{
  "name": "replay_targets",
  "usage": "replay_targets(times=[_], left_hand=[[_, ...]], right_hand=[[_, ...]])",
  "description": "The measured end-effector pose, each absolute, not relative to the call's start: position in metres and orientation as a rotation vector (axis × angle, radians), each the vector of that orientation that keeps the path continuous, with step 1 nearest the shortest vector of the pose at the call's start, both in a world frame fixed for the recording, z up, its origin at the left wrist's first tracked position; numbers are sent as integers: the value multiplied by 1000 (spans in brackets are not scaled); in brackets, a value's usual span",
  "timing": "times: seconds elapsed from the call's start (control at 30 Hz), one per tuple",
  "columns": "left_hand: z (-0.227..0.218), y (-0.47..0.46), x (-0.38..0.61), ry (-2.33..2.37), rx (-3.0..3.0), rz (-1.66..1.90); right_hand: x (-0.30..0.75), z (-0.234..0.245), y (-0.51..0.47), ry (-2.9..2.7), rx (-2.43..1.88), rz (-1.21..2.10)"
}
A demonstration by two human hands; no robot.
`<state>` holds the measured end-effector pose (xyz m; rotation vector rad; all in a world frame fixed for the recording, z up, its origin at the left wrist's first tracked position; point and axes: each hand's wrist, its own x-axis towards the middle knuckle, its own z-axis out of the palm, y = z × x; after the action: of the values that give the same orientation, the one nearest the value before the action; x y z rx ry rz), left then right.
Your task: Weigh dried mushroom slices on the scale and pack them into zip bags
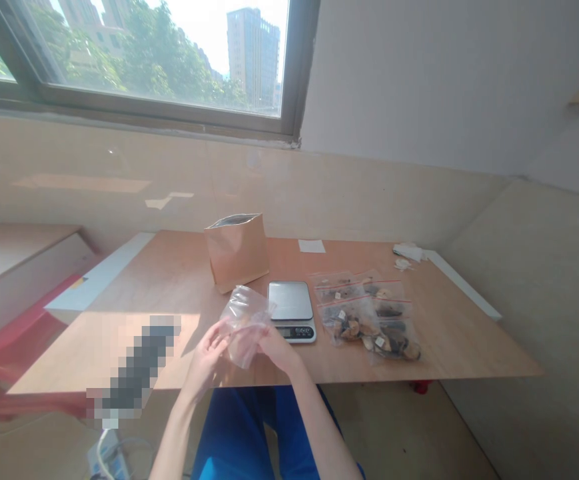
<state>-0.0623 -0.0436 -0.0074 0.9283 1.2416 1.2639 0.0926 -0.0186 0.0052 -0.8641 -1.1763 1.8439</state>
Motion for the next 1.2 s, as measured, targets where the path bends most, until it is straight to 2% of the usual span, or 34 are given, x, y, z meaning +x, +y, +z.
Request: replay_targets(times=[0.13, 0.27, 0.33, 0.5, 0.63, 0.9, 1.2], left_hand=[[-6, -43, -64, 1338, 944, 1282], [-6, -43, -66, 1487, 1068, 1293], [-5, -44, -65, 1554, 1135, 1271], [0, -45, -58, 1567, 1205, 1284], [5, -43, -57, 1482, 1138, 1342], [0, -43, -60, 1441, 1040, 1398], [2, -44, -53, 1430, 1046, 1430]], right_hand=[[80, 0, -16, -1467, -923, 1639], [72, 2, -13, -1616, -1089, 1206], [70, 5, -12, -1586, -1089, 1106], [66, 3, -11, -1415, -952, 1332], [71, -2, -9, -1390, -1011, 1274], [84, 7, -13, -1523, -948, 1446], [86, 2, -11, -1525, -1092, 1411]])
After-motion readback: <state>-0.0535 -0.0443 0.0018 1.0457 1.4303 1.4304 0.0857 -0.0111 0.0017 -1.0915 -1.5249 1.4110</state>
